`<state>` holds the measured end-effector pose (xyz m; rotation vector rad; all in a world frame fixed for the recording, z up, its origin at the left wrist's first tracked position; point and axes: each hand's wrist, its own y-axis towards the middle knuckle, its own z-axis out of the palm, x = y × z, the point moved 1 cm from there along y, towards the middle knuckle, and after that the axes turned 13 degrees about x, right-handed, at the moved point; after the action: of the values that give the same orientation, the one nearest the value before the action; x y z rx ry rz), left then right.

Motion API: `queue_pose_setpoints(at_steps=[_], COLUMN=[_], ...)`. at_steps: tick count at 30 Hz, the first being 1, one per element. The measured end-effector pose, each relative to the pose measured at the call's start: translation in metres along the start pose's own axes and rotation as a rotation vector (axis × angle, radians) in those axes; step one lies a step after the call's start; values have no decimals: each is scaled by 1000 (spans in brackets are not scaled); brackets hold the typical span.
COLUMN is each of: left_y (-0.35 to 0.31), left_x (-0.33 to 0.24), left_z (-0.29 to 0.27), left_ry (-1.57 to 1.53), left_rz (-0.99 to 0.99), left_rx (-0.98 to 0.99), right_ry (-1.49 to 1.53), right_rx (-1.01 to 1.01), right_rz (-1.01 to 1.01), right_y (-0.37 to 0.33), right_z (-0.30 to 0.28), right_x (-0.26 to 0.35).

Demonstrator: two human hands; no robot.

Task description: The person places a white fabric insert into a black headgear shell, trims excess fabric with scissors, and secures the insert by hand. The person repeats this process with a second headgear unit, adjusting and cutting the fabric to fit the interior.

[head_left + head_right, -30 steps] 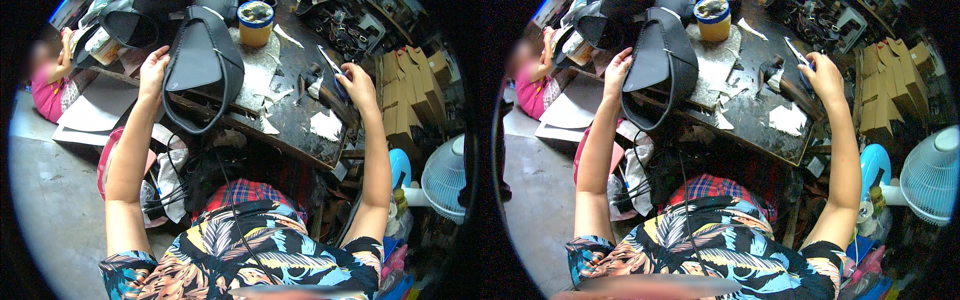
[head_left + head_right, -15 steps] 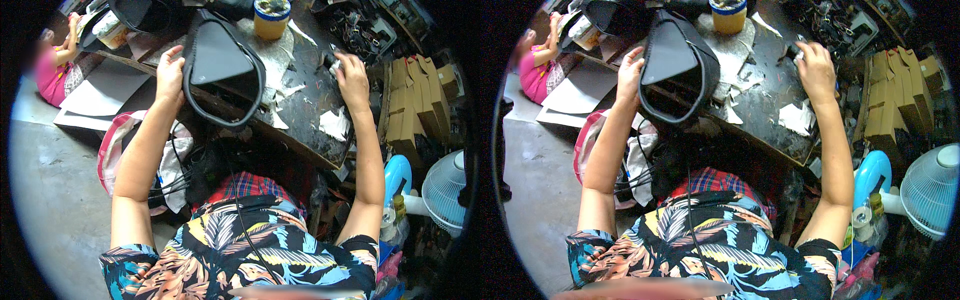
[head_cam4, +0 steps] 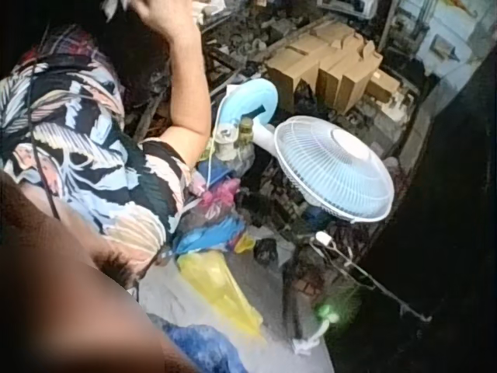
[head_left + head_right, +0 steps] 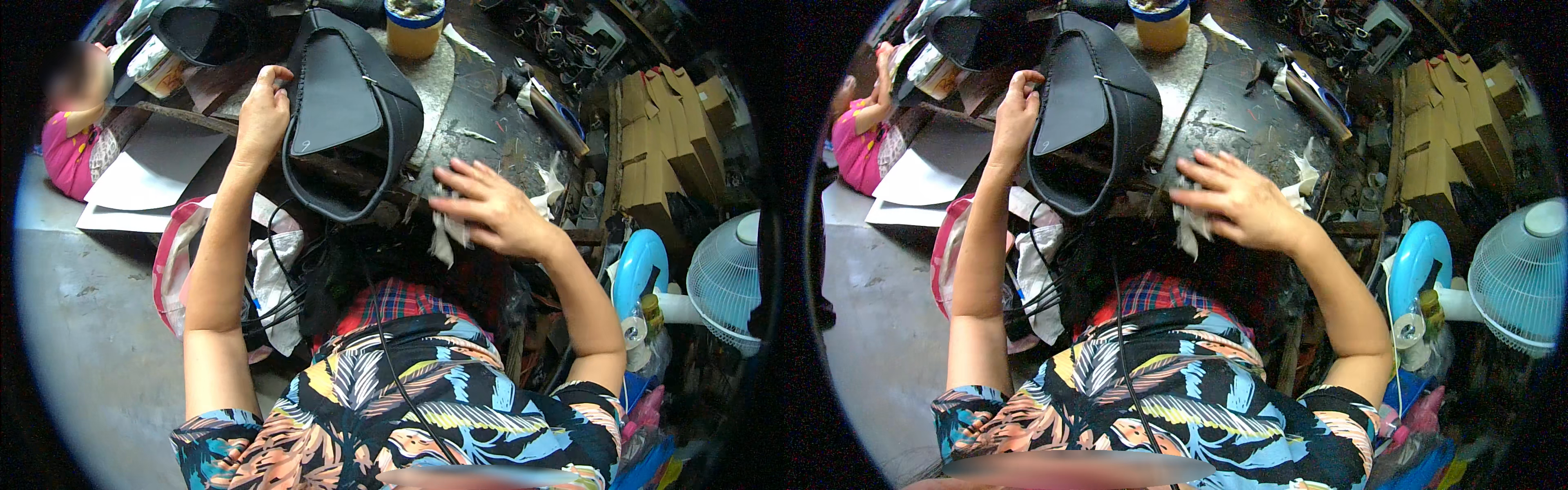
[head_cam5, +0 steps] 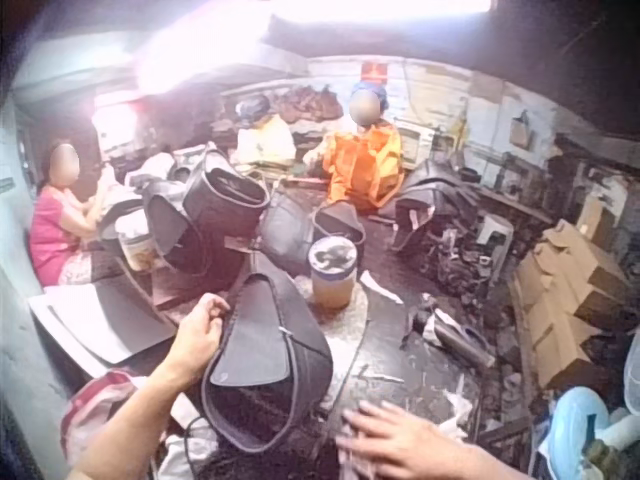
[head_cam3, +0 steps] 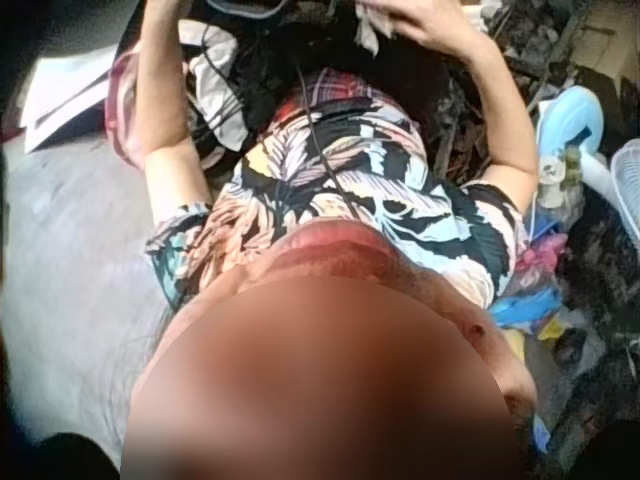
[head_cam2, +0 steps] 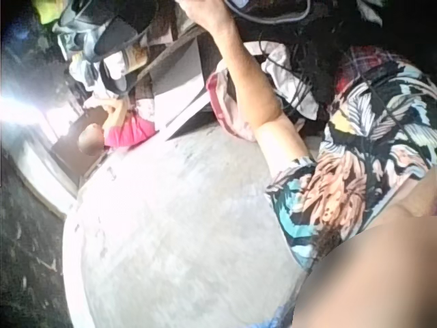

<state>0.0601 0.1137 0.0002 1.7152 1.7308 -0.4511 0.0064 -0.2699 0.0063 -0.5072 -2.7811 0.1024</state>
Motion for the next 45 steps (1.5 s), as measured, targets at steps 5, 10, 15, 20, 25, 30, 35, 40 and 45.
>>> queue_pose_setpoints(at_steps=[5,10,15,20,25,30,35,40,45], left_y=[16,40,52,49,46,45,44,43,44], left_x=[-7,9,26,20,12,10,6,3,6], left_z=[0,9,22,21,19,19,19,20,21], left_ry=[26,-71,-28,10,27,34,55,87,30], left_rz=[147,232,102,71,29,13,33,-11,29], left_rx=[23,9,-3,-10,10,29,12,4,-32], right_ry=[594,-90,292,313,-252,-450,-431,-286,-125], right_rx=[-172,-362,-272,-544,-400,-142,10,-417,-367], right_rz=[31,695,253,340,700,771,557,299,-235], right_y=[-50,-56,-26,45,132,142,95,68,99], right_z=[-31,-11,0,-62,-62,-51,-62,-90,-60], right_x=[17,6,3,-84,-187,-182,-96,3,88])
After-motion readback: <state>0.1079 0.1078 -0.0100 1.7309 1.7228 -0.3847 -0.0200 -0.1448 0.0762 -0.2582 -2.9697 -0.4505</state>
